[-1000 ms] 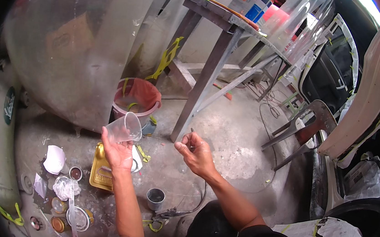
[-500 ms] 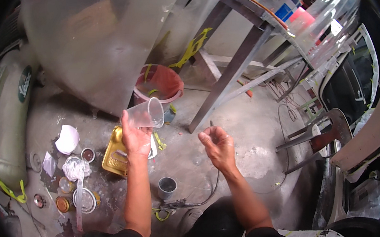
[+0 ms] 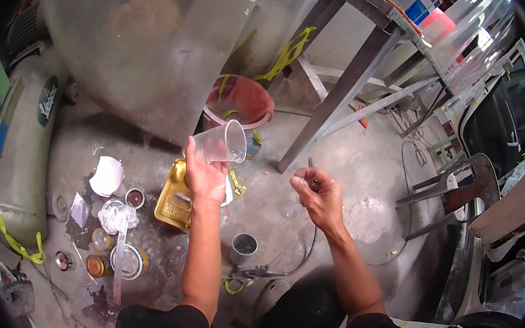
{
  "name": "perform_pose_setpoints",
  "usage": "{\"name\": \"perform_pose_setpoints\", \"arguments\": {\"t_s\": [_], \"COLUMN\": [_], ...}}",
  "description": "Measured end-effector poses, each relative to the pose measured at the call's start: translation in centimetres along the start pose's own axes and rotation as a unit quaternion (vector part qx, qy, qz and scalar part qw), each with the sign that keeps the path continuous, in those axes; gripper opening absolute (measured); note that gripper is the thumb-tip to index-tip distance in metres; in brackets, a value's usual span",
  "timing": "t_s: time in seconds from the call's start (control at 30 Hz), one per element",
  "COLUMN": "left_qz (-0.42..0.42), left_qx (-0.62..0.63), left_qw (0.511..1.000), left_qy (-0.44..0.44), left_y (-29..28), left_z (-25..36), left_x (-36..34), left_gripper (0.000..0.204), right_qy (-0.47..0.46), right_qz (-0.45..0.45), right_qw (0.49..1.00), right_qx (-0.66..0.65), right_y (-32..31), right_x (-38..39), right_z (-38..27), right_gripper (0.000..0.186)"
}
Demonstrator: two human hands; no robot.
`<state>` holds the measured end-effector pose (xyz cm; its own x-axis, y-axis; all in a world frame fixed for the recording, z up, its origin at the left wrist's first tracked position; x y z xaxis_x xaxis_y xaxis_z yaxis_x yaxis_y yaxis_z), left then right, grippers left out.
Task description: The person sits on the floor of a workshop and pours a liquid from a gold paint thinner can into a clear plastic cup. They then use a white cloth to wipe the exterior of the cup and the can, cleaning up spills on the floor. Finally, they pick up a metal paint mixing stick and inspect the contents of the cup.
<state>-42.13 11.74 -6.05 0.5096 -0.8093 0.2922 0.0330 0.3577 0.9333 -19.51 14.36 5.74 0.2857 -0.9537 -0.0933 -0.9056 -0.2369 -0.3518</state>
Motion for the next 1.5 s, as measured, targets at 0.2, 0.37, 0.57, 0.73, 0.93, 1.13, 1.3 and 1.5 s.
{"name": "perform_pose_setpoints", "arguments": {"t_s": [0.2, 0.37, 0.57, 0.73, 0.93, 1.13, 1.3, 1.5], "left_qz": [-0.003, -0.004, -0.008, 0.0, -0.004, -0.009, -0.013, -0.01], "left_qx": [0.0, 0.005, 0.005, -0.001, -0.01, -0.005, -0.002, -0.001], "left_qw": [1.0, 1.0, 1.0, 1.0, 1.0, 1.0, 1.0, 1.0], "left_qy": [0.001, 0.0, -0.002, -0.001, 0.003, 0.0, -0.002, 0.0], "left_y": [-0.3, -0.2, -0.3, -0.2, 0.0, -0.2, 0.0, -0.2], "left_z": [0.2, 0.2, 0.2, -0.1, -0.2, -0.1, -0.2, -0.2], "left_x": [-0.4, -0.4, -0.5, -0.4, -0.2, -0.3, -0.2, -0.3], "left_gripper": [0.061, 0.061, 0.061, 0.062, 0.062, 0.06, 0.06, 0.06], "right_qy": [-0.001, 0.01, 0.01, -0.013, -0.013, 0.016, -0.088, -0.164], "right_qz": [0.018, 0.009, 0.016, 0.024, 0.036, 0.028, 0.042, 0.073], "right_qw": [1.0, 1.0, 0.999, 0.998, 0.998, 0.999, 0.993, 0.975], "right_qx": [0.012, -0.009, 0.026, 0.052, -0.041, -0.002, 0.073, 0.135], "right_y": [-0.5, -0.2, -0.5, -0.6, -0.8, -0.7, -0.9, -1.5], "right_x": [-0.1, 0.0, -0.1, -0.1, -0.4, 0.1, -0.3, -0.1], "right_z": [-0.1, 0.4, -0.3, -0.3, 0.5, -0.3, -0.2, -0.7], "right_gripper": [0.018, 0.018, 0.019, 0.018, 0.016, 0.018, 0.026, 0.039]}}
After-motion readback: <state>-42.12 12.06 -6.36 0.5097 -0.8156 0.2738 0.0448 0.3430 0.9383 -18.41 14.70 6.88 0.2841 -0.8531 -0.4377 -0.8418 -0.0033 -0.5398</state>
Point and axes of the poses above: each hand's wrist, its own x-axis away from the middle knuckle, its own y-axis out of the palm, z = x × y, the point moved 6 cm from there along -x, towards the middle knuckle, and after that the axes turned 2 degrees about z, right-handed, at the moved point
